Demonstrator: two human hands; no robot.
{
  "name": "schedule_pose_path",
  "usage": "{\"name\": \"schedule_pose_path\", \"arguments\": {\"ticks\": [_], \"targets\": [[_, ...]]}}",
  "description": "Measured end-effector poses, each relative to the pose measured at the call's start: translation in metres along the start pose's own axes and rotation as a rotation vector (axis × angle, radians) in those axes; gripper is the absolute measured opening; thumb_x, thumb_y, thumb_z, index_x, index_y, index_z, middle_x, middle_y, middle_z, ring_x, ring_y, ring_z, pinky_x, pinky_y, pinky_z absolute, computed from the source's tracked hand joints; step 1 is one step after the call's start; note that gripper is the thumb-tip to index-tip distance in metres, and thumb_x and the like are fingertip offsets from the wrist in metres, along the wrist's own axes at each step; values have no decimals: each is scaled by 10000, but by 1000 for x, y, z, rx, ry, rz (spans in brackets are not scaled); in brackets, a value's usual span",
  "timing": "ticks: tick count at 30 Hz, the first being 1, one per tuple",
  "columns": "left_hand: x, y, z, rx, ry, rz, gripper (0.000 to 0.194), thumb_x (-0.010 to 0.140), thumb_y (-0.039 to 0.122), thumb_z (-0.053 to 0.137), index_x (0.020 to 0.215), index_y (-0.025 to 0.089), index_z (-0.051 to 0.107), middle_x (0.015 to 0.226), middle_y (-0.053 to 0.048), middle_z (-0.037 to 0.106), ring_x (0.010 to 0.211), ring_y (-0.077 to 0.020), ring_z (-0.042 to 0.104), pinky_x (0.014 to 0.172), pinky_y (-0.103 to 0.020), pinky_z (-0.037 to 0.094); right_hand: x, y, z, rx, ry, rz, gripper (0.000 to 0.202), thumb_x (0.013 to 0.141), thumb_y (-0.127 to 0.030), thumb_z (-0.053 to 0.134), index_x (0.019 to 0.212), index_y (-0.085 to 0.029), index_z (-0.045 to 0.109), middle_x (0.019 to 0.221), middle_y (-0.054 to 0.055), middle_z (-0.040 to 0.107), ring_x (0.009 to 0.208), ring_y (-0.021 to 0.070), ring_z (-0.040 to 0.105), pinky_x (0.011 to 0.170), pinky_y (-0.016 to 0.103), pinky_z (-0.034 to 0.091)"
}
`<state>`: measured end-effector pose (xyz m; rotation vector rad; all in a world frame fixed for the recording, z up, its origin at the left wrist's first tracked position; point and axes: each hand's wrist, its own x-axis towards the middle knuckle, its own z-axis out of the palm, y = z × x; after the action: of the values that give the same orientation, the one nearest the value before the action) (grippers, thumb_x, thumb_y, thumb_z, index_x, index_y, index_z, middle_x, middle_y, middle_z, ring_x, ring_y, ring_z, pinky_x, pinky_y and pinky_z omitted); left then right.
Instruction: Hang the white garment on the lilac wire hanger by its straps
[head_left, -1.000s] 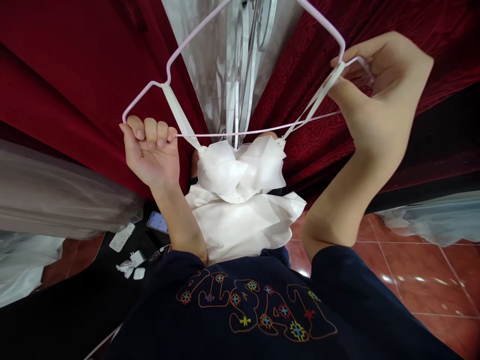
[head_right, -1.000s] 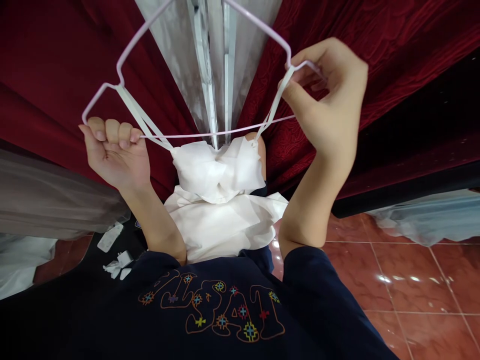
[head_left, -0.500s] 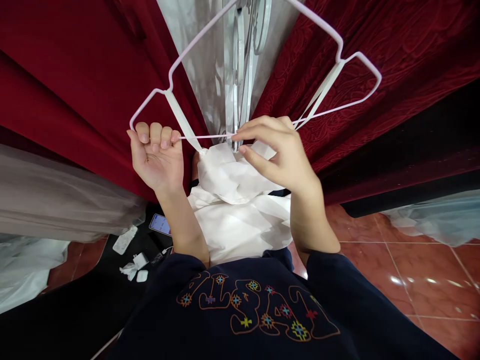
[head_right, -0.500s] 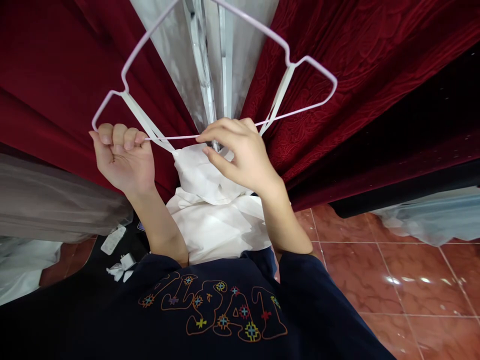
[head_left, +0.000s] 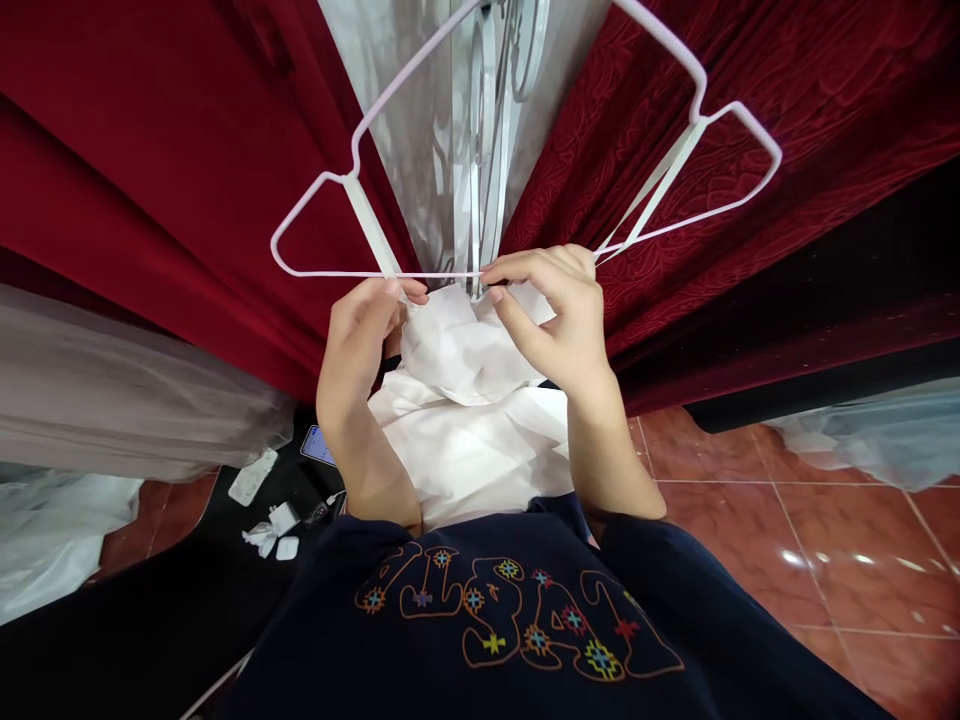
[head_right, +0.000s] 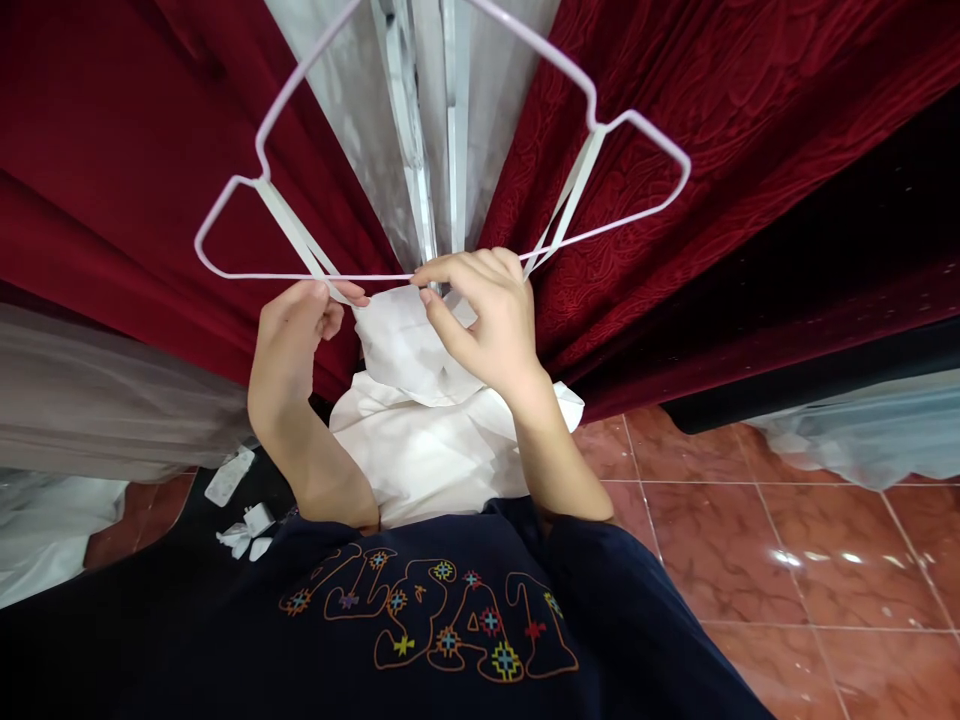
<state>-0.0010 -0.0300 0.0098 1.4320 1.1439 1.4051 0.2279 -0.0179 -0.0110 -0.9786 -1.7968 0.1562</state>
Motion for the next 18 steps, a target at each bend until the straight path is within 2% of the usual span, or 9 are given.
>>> {"name": "schedule_pose_path", "arguments": {"ticks": [3,7,9,13,18], "targets": [[-10,13,-8,-2,-53,10,426,1014,627,755,950,220,866,917,-121,781,582,-154,471,486,-306,364,2,2,1,16,14,32,185,1048,-404,644,1121,-287,766,1037,-5,813,916,197,691,1026,451,478],[-16,28,-21,8,-149,76,621,1085,712,559,1017,207,914,956,-181,827,554,-178,490,454,-344,325,6,3,1,46,-33,53,243,1067,-378,572,1036,-297,799,992,-4,821,934,216,702,1039,482,479],[-15,30,-26,-1,-202,73,673,1055,763,574,1040,189,924,928,-196,820,547,-187,514,442,-354,344,7,3,1,62,-38,60,252,1067,-395,580,1044,-300,813,1028,-5,839,955,220,710,1050,489,471],[-15,26,-27,-35,-217,-11,586,964,728,763,1088,174,911,1011,-198,815,598,-180,598,471,-311,455,6,2,-2,68,-49,63,299,1060,-514,633,1128,-309,839,1094,2,861,953,212,707,1051,478,461],[-20,21,-25,-68,-197,15,540,990,684,756,1132,185,902,1054,-194,836,582,-173,623,474,-306,472,7,1,-4,73,-54,75,372,1072,-587,601,1101,-316,854,1055,0,858,918,199,689,1052,471,454]]}}
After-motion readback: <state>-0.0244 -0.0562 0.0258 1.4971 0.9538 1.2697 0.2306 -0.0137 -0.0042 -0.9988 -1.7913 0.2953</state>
